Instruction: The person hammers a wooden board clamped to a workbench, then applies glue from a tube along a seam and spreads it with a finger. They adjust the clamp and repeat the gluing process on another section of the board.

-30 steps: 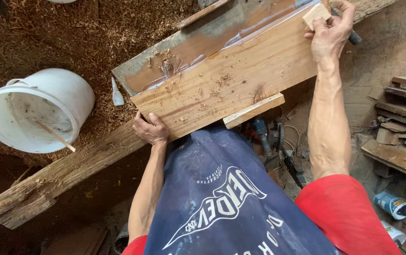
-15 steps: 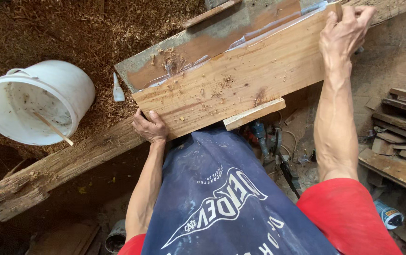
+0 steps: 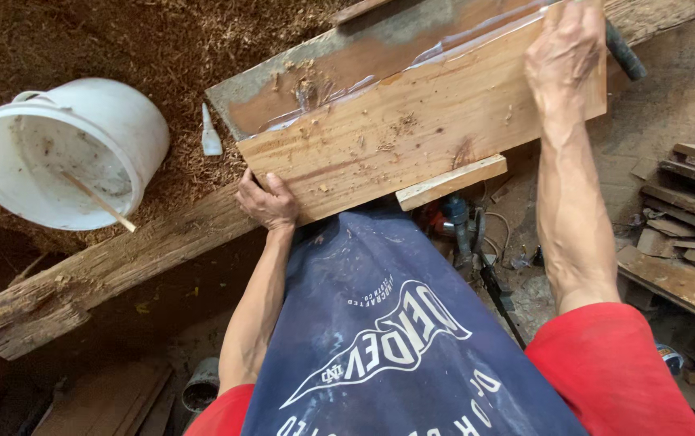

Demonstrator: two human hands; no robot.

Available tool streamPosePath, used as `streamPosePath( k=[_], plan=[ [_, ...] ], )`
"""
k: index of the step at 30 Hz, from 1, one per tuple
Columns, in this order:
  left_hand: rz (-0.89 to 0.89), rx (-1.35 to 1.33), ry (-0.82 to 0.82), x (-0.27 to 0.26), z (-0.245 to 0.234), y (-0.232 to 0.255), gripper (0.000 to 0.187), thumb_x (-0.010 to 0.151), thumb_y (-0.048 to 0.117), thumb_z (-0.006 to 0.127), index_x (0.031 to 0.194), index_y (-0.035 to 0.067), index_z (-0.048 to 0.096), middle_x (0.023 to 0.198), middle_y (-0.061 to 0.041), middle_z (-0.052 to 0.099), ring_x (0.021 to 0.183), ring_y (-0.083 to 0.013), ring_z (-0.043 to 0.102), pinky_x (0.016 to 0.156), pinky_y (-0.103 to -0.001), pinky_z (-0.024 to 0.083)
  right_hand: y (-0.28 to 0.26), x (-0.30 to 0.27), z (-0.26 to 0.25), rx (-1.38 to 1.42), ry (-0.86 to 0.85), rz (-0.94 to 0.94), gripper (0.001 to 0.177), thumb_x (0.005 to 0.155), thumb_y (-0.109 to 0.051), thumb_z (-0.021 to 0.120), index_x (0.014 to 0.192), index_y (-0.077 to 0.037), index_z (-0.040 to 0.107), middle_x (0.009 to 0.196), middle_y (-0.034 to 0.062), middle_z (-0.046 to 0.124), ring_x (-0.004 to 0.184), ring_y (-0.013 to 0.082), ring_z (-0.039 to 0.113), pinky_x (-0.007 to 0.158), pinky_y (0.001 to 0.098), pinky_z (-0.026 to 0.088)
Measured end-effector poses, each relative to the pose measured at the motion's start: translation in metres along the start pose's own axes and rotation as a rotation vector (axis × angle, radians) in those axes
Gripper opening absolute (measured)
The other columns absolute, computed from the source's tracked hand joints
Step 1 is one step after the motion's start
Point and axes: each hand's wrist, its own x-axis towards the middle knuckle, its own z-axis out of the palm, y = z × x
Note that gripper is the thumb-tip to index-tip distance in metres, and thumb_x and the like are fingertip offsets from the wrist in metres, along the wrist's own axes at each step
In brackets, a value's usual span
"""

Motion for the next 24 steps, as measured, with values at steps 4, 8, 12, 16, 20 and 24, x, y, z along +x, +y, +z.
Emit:
streamPosePath(
  k=[4,8,12,16,20,24],
  plan=[
    [0.01,-0.007,0.027,-0.003,0.002,-0.001,0.048,0.098,0.04,0.056,0.131,0.004,0.057,0.117,-0.016,0.063,0.109,-0.0328,0.055,0.098,-0.05,0.041,-0.055,-0.011,0.013,0.054,-0.093,0.075,0.012,0.102,0.001,0.059,0.097,0.009,0.067,0.083,0.0225,0.061,0.061,0.0251,0.057,0.042,0.0345,0.046],
    [-0.108,-0.004,-0.047,0.001,0.01,-0.009,0.051,0.095,0.044,0.052,0.129,0.005,0.057,0.112,-0.015,0.064,0.102,-0.0305,0.055,0.094,-0.049,0.043,-0.135,-0.03,0.012,0.089,-0.087,-0.061,0.015,0.099,0.003,0.055,0.091,0.004,0.067,0.078,0.018,0.06,0.061,0.022,0.055,0.043,0.0313,0.046],
    [-0.082,-0.014,-0.038,-0.001,0.008,-0.008,0.053,0.096,0.046,0.05,0.129,0.005,0.057,0.112,-0.015,0.063,0.105,-0.032,0.054,0.096,-0.051,0.042,-0.197,-0.04,0.014,0.191,0.035,-0.12,0.017,0.097,-0.009,0.052,0.089,0.001,0.063,0.086,0.0136,0.061,0.078,0.0213,0.06,0.061,0.033,0.056],
    [-0.04,-0.015,-0.006,-0.002,0.001,-0.003,0.051,0.096,0.045,0.054,0.129,0.005,0.058,0.115,-0.017,0.063,0.109,-0.0349,0.055,0.096,-0.053,0.041,-0.136,-0.019,0.009,0.431,-0.192,0.139,0.038,0.11,-0.025,0.06,0.076,-0.01,0.053,0.071,0.0053,0.054,0.066,0.0188,0.053,0.059,0.0361,0.048],
    [-0.041,-0.005,-0.009,0.0,0.001,0.0,0.05,0.096,0.04,0.058,0.132,0.006,0.057,0.12,-0.019,0.063,0.113,-0.038,0.054,0.1,-0.055,0.041,-0.022,0.01,0.006,0.242,0.083,0.333,0.028,0.112,-0.024,0.056,0.096,-0.002,0.06,0.084,0.0133,0.058,0.075,0.0249,0.058,0.067,0.0451,0.048],
    [-0.047,0.004,-0.033,0.0,-0.003,0.003,0.051,0.094,0.039,0.059,0.133,0.007,0.056,0.12,-0.018,0.063,0.113,-0.0381,0.054,0.099,-0.055,0.04,-0.022,0.014,0.02,0.17,0.084,0.097,0.02,0.109,-0.011,0.055,0.105,0.006,0.064,0.106,0.0244,0.064,0.09,0.0327,0.065,0.077,0.0481,0.054]
  ],
)
